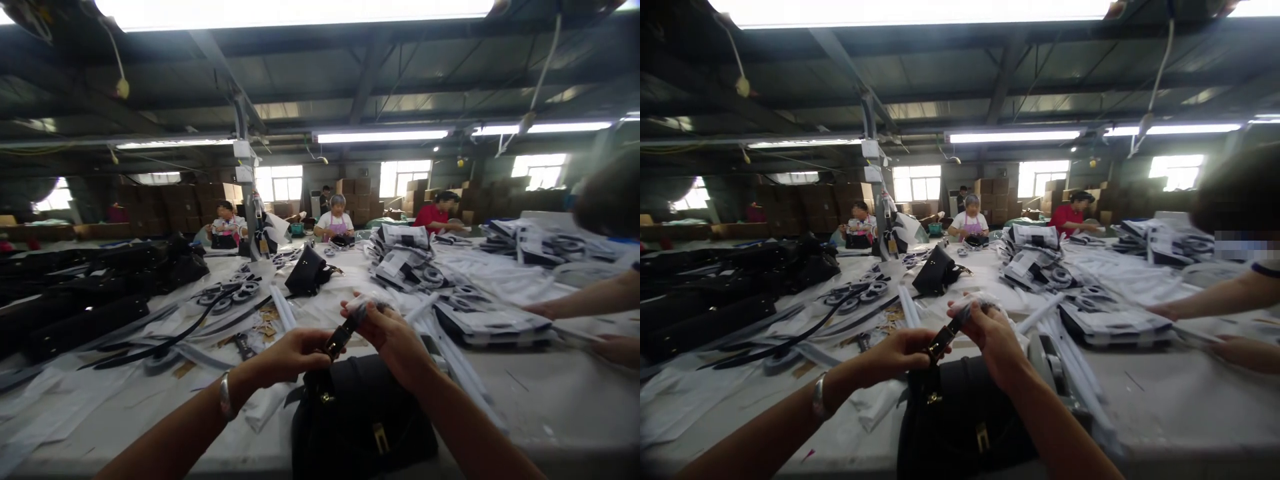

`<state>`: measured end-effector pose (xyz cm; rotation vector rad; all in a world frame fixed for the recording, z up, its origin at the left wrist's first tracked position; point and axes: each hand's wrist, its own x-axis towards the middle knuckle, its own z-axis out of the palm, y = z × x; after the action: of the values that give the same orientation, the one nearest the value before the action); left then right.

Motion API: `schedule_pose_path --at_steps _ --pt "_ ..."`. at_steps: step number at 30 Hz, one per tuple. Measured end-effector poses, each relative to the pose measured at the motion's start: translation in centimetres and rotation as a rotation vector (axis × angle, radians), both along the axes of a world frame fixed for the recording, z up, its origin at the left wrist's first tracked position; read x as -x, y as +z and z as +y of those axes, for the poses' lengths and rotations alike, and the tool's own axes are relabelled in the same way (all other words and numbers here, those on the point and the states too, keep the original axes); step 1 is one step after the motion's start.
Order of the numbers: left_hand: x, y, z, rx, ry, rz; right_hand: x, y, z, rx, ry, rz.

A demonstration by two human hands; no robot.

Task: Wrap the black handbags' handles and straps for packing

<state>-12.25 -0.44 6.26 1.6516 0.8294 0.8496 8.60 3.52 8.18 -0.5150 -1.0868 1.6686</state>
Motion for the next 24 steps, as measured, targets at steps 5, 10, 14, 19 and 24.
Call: schedule_pose_path --at_steps 5,10,14,19,24 --pt "-0.2 -0.4 -0.5 -0.014 0.144 -0.022 0.1 -0.1 0.0 -0.019 -0.007 -0.037" --pt "-1.6 -0.1 -0.6 0.070 0.269 -0.089 0.4 -0.3 -0.4 -0.108 -0.012 -0.108" --pt "-2.4 0.9 0.0 0.189 0.256 -0.065 0.5 -0.2 -0.5 -0.140 0.045 -0.116" --pt "-2.5 1.5 0.2 0.140 0.188 -0.004 -0.3 -0.3 -0.3 -0.073 0.042 -0.006" --pt "-2.1 1.0 -0.3 0.069 0.128 0.010 -0.4 -0.7 -0.5 -0.062 -0.004 0.024"
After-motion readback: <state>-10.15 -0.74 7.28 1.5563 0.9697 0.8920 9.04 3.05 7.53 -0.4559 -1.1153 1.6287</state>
